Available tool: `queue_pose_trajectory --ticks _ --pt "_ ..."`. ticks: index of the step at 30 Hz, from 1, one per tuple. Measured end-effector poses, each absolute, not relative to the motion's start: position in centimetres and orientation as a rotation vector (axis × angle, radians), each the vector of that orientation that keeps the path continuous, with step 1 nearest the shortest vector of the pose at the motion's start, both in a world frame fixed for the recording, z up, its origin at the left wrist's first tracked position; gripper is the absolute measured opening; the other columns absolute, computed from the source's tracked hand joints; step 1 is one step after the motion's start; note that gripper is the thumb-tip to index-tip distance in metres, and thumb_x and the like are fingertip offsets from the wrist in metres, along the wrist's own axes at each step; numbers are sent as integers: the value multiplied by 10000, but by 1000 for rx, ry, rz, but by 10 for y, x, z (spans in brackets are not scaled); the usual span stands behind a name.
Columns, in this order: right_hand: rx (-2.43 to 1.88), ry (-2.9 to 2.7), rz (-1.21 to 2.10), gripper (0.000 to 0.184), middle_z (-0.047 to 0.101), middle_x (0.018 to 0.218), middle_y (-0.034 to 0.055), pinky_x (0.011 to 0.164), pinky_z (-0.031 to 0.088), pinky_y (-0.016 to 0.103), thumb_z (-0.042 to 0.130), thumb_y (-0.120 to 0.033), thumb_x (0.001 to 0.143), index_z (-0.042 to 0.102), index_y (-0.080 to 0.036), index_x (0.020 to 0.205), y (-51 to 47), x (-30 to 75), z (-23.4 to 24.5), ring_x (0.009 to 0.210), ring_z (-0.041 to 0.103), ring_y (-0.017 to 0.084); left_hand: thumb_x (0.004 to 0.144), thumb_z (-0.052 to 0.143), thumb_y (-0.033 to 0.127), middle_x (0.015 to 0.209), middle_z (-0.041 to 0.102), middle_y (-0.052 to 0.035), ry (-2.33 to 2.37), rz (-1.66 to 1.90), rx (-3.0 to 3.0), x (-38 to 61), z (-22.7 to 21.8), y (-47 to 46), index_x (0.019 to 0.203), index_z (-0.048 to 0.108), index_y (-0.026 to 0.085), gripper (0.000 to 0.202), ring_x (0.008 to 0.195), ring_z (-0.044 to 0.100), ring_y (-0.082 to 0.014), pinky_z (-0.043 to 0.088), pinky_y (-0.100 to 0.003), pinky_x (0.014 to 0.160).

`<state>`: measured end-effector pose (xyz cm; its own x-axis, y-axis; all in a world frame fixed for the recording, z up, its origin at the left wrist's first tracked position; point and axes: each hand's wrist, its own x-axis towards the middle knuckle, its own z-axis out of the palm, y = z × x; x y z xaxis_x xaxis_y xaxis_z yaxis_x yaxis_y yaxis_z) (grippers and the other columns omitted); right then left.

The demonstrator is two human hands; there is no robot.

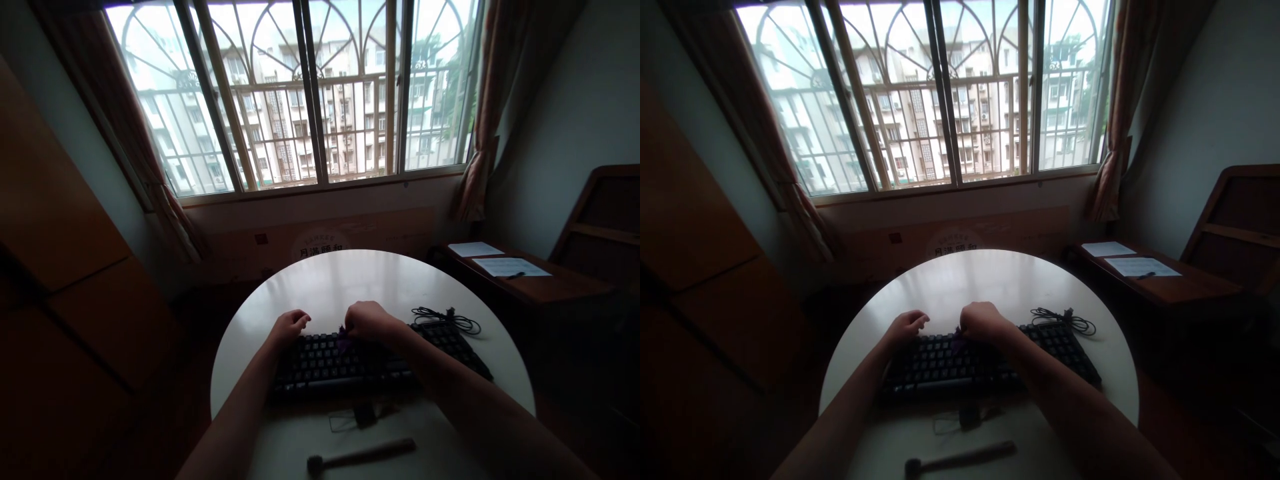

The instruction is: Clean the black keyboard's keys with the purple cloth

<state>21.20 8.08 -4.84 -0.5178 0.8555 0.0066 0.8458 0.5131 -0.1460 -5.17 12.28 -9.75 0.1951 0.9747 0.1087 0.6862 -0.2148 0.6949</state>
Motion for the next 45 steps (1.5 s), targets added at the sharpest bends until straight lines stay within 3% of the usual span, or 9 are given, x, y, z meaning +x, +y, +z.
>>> queue_pose_trajectory --ticks 18,27,36,45 --pt "-1547 -2700 52 189 768 942 116 659 462 272 675 -293 839 802 -208 949 74 202 -40 824 713 252 746 518 536 716 689 -59 1529 806 1956 -54 -98 128 811 725 192 406 680 648 -233 502 -304 614" --pt "-1501 -2766 253 237 768 892 92 589 410 250 700 -241 777 813 -199 982 86 233 -42 762 687 222 751 509 533 731 690 -65 1509 784 1969 -54 -94 127 839 726 178 425 647 629 -226 492 -309 605" --pt "-1312 -2840 547 251 753 823 18 568 400 190 654 -296 881 794 -192 1062 102 248 -53 665 621 129 765 517 514 756 704 -71 1510 765 1962 -52 -97 126 878 734 166 426 685 646 -235 496 -318 636" --pt "-1421 -2803 217 208 765 867 76 630 406 257 711 -275 798 814 -206 966 87 232 -44 751 669 211 777 510 518 803 716 -76 1500 746 1981 -50 -97 125 901 734 161 440 717 662 -237 510 -322 658"
